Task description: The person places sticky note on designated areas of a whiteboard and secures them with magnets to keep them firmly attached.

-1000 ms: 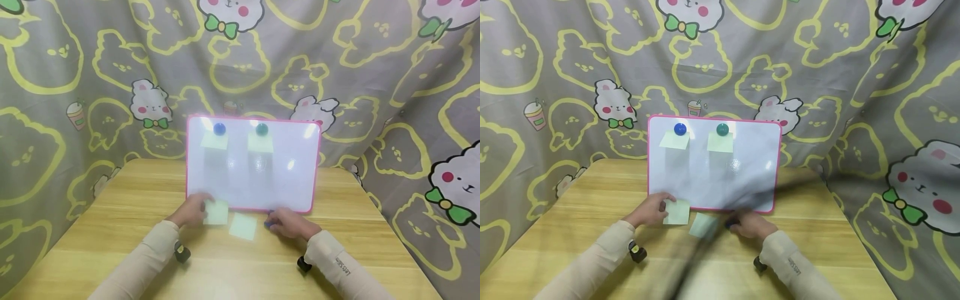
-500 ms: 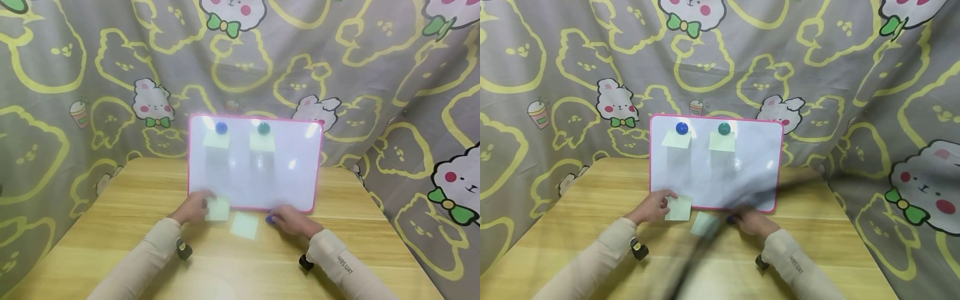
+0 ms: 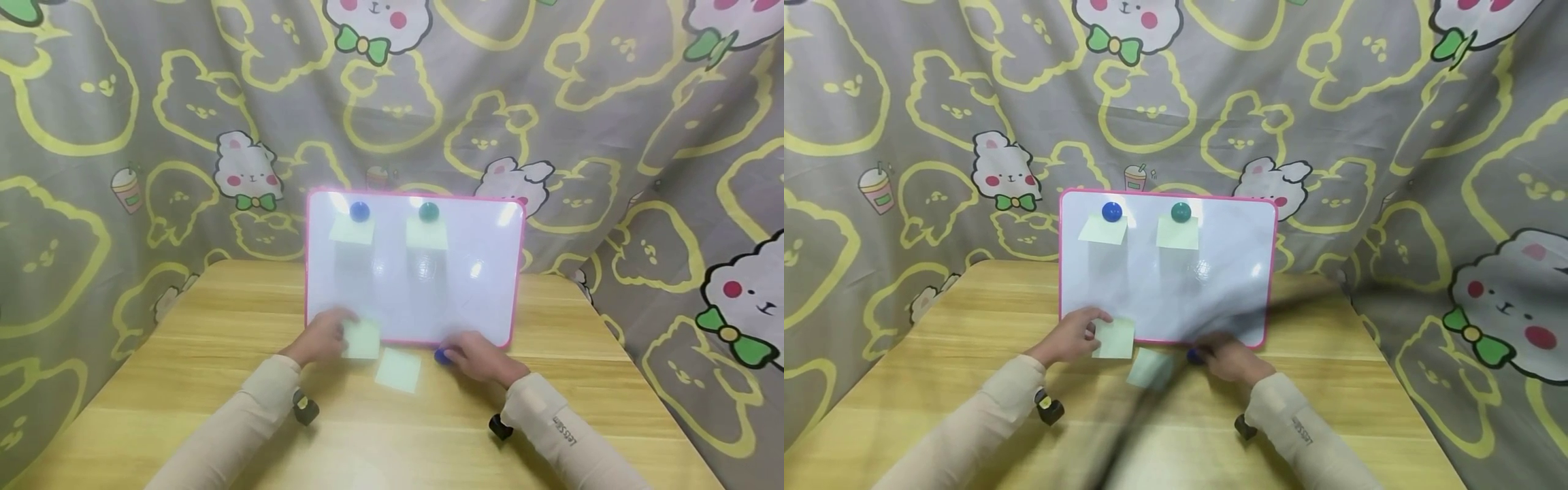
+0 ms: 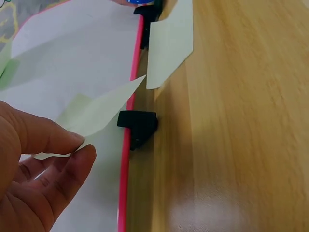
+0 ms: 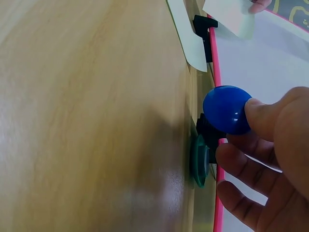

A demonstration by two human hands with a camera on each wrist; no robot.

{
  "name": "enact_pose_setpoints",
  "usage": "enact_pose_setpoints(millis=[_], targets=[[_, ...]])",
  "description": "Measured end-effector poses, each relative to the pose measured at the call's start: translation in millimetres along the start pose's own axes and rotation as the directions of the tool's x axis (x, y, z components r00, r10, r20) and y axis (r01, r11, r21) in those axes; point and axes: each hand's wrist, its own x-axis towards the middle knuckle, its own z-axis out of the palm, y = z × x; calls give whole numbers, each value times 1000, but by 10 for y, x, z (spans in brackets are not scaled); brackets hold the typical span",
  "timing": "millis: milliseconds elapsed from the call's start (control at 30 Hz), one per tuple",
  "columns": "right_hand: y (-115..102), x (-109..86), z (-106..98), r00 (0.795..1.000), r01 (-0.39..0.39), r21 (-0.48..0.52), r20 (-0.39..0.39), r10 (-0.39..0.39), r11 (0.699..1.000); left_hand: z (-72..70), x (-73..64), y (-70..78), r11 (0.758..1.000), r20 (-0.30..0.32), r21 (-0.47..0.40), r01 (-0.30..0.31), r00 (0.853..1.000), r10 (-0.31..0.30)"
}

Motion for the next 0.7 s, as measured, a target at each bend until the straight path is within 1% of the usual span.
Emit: enact_pose_setpoints(millis=[100,267,467,633,700], targets=[[24,-4,-3,1000,-11,-6,-3,11,1000,1,26,19,1000,-3,2,-13,1000,13],[26,-18,-48,999,-40,-7,-20,40,999,-1,66,71,1000,13,-19,12,1000,-12],[-19,-30,-136,998,-59,-6,-24,58,998,-6,92,148,1000,0,-18,20,1000,-20],[-31,-23,-216,996,-87,18,-30,88,996,-8,127,181,1000,-14,-16,-3,1000,2],[-15,-16,-245,994,-99,30,-37,100,995,-16,143,209,1000,-20,-18,-20,1000,20]])
